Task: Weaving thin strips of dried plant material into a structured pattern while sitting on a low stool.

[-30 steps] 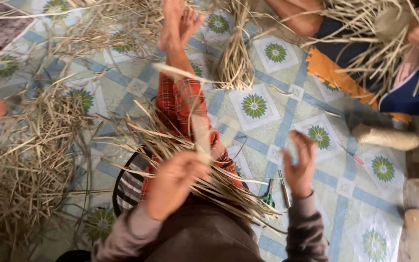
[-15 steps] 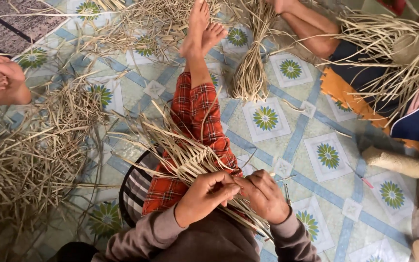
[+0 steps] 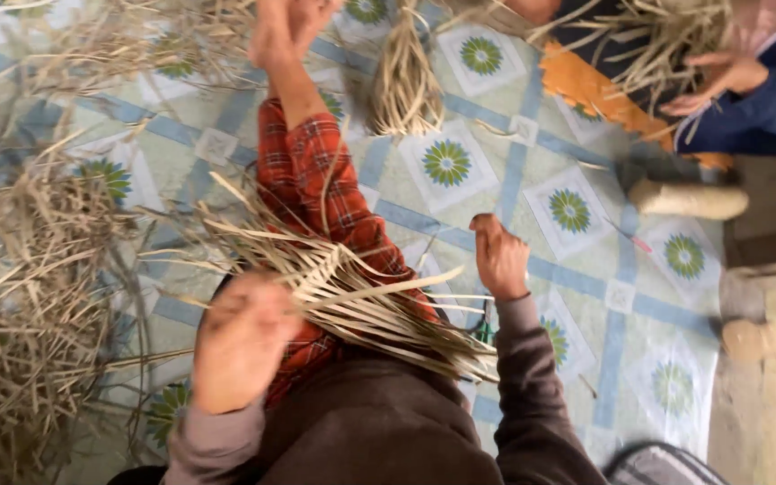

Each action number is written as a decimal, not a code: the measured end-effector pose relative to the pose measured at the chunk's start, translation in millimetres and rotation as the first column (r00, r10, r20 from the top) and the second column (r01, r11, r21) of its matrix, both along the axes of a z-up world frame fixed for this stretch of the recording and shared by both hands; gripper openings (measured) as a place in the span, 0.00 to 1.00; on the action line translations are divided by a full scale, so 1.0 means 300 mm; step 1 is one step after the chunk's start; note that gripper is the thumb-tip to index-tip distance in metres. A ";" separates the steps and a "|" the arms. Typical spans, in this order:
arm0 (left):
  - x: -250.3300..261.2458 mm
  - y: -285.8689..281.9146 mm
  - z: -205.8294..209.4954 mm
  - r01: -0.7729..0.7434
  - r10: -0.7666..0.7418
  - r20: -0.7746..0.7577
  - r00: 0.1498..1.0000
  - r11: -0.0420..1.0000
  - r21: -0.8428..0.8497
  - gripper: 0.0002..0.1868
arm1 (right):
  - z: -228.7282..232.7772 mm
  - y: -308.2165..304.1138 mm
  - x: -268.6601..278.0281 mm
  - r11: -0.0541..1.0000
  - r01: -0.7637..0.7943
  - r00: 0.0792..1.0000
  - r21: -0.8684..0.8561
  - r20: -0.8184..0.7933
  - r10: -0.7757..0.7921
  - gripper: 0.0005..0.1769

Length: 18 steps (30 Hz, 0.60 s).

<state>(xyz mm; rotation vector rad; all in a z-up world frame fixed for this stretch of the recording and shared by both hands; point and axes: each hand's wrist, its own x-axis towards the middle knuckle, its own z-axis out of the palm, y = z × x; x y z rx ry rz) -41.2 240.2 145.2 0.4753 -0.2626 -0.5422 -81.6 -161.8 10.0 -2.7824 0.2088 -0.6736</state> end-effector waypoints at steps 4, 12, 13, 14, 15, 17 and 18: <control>0.054 0.149 0.115 -0.200 0.210 0.056 0.976 0.969 -0.144 0.07 | -0.149 -0.202 -0.028 0.993 0.095 0.995 -0.067 0.003 -0.095 0.15; 0.070 0.402 -0.041 -0.478 0.471 -0.088 0.878 0.851 -0.217 0.12 | -0.199 -0.443 -0.197 0.920 0.391 0.896 0.006 -0.231 -0.380 0.19; 0.084 0.395 -0.023 -0.501 0.501 -0.058 0.863 0.836 -0.224 0.12 | -0.209 -0.468 -0.218 0.885 0.465 0.863 -0.002 -0.222 -0.454 0.19; 0.089 0.427 -0.051 -0.499 0.499 -0.060 0.864 0.838 -0.221 0.12 | -0.206 -0.488 -0.227 0.884 0.467 0.861 -0.002 -0.226 -0.456 0.19; 0.096 0.458 -0.079 -0.518 0.524 -0.034 0.851 0.827 -0.220 0.08 | -0.204 -0.508 -0.243 0.859 0.512 0.837 0.002 -0.229 -0.498 0.19; 0.087 0.548 -0.175 -0.528 0.539 -0.012 0.842 0.821 -0.218 0.05 | -0.192 -0.531 -0.262 0.825 0.564 0.803 0.002 -0.235 -0.548 0.18; 0.073 0.608 -0.243 -0.629 0.642 0.103 0.760 0.766 -0.131 0.07 | -0.181 -0.536 -0.265 0.751 0.660 0.720 0.022 -0.305 -0.624 0.19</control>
